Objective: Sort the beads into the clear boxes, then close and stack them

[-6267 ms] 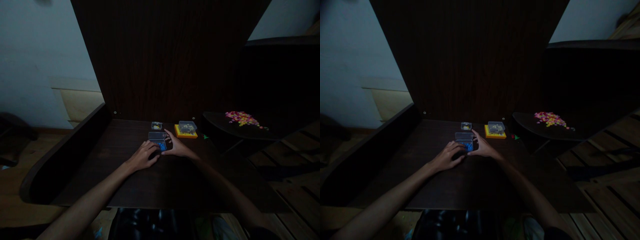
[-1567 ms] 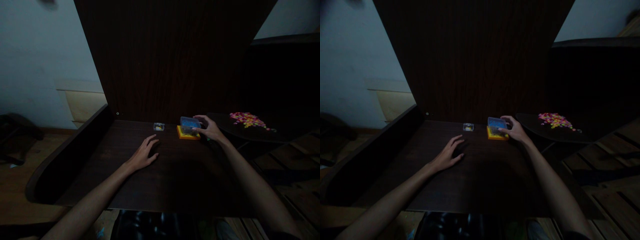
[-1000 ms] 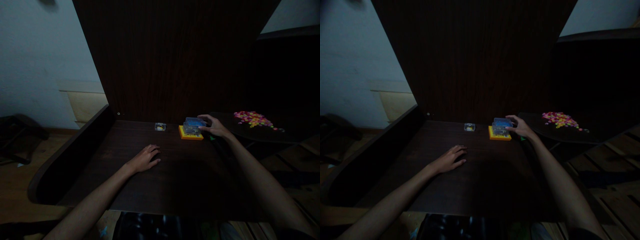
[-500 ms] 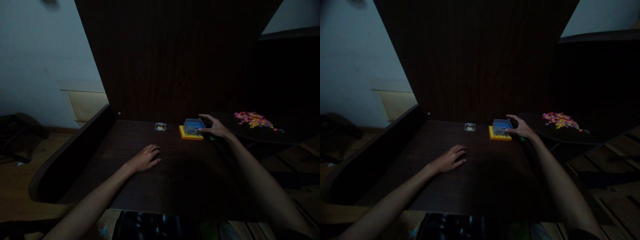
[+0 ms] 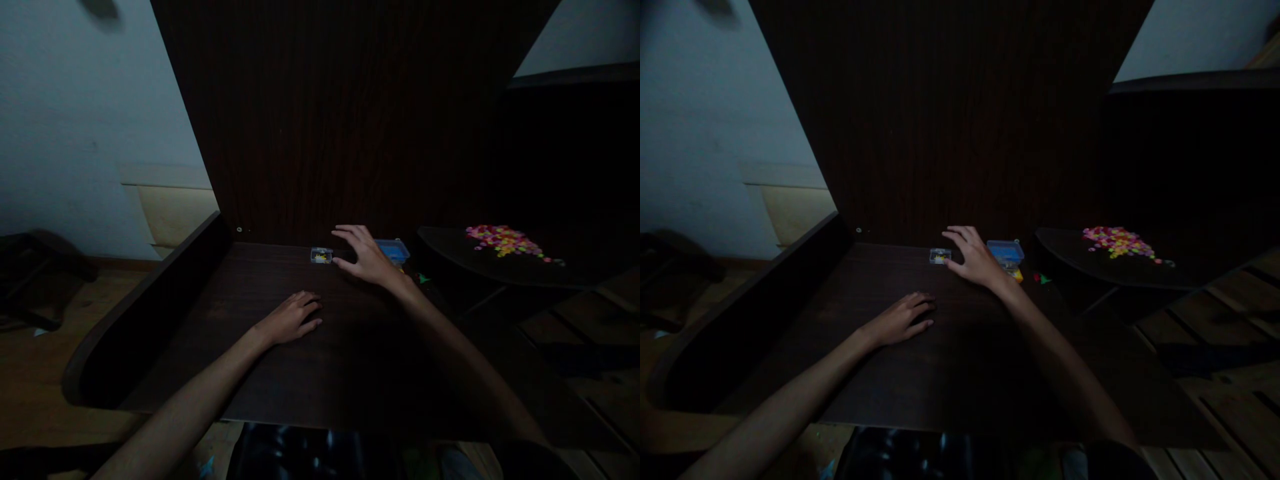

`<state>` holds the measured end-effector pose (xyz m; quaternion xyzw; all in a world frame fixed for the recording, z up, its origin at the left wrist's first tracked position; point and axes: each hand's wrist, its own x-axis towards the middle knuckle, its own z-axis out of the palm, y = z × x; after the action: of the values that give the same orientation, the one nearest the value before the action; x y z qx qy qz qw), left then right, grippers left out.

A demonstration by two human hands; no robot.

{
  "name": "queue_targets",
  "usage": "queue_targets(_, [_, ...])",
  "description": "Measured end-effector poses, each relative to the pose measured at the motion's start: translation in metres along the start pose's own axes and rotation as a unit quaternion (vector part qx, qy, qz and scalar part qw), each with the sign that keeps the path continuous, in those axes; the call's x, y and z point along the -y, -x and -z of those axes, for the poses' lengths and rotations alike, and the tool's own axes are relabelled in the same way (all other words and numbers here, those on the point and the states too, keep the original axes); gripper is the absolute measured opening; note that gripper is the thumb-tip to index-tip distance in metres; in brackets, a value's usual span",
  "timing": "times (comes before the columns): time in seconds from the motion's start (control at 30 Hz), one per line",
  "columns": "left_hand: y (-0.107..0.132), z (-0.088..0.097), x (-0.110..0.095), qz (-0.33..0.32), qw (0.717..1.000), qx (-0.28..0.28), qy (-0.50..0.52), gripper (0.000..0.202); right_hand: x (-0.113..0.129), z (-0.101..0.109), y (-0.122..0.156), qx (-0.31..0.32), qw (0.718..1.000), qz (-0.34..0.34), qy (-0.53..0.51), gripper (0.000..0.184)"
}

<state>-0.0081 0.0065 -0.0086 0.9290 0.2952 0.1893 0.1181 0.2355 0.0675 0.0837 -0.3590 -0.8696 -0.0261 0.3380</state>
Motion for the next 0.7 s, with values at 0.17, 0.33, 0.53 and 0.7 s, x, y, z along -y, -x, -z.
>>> queue_targets(0.17, [0.0,0.002,-0.002,-0.022,1.0,-0.004,-0.002,0.028,-0.029,-0.072,-0.004,0.041,0.996,-0.076,-0.023,0.068])
queue_targets(0.33, [-0.001,0.001,-0.001,-0.03,0.999,-0.015,-0.002,0.024,-0.06,-0.111,0.001,0.079,0.984,-0.156,-0.044,0.067])
queue_targets(0.53, [-0.004,0.001,0.0,-0.049,0.997,-0.05,-0.012,0.02,-0.061,-0.119,0.014,0.056,0.989,-0.117,-0.072,0.044])
queue_targets(0.7, [-0.005,0.005,-0.002,-0.015,0.992,-0.127,-0.007,0.027,-0.045,-0.107,0.025,0.043,0.991,-0.09,-0.09,0.04])
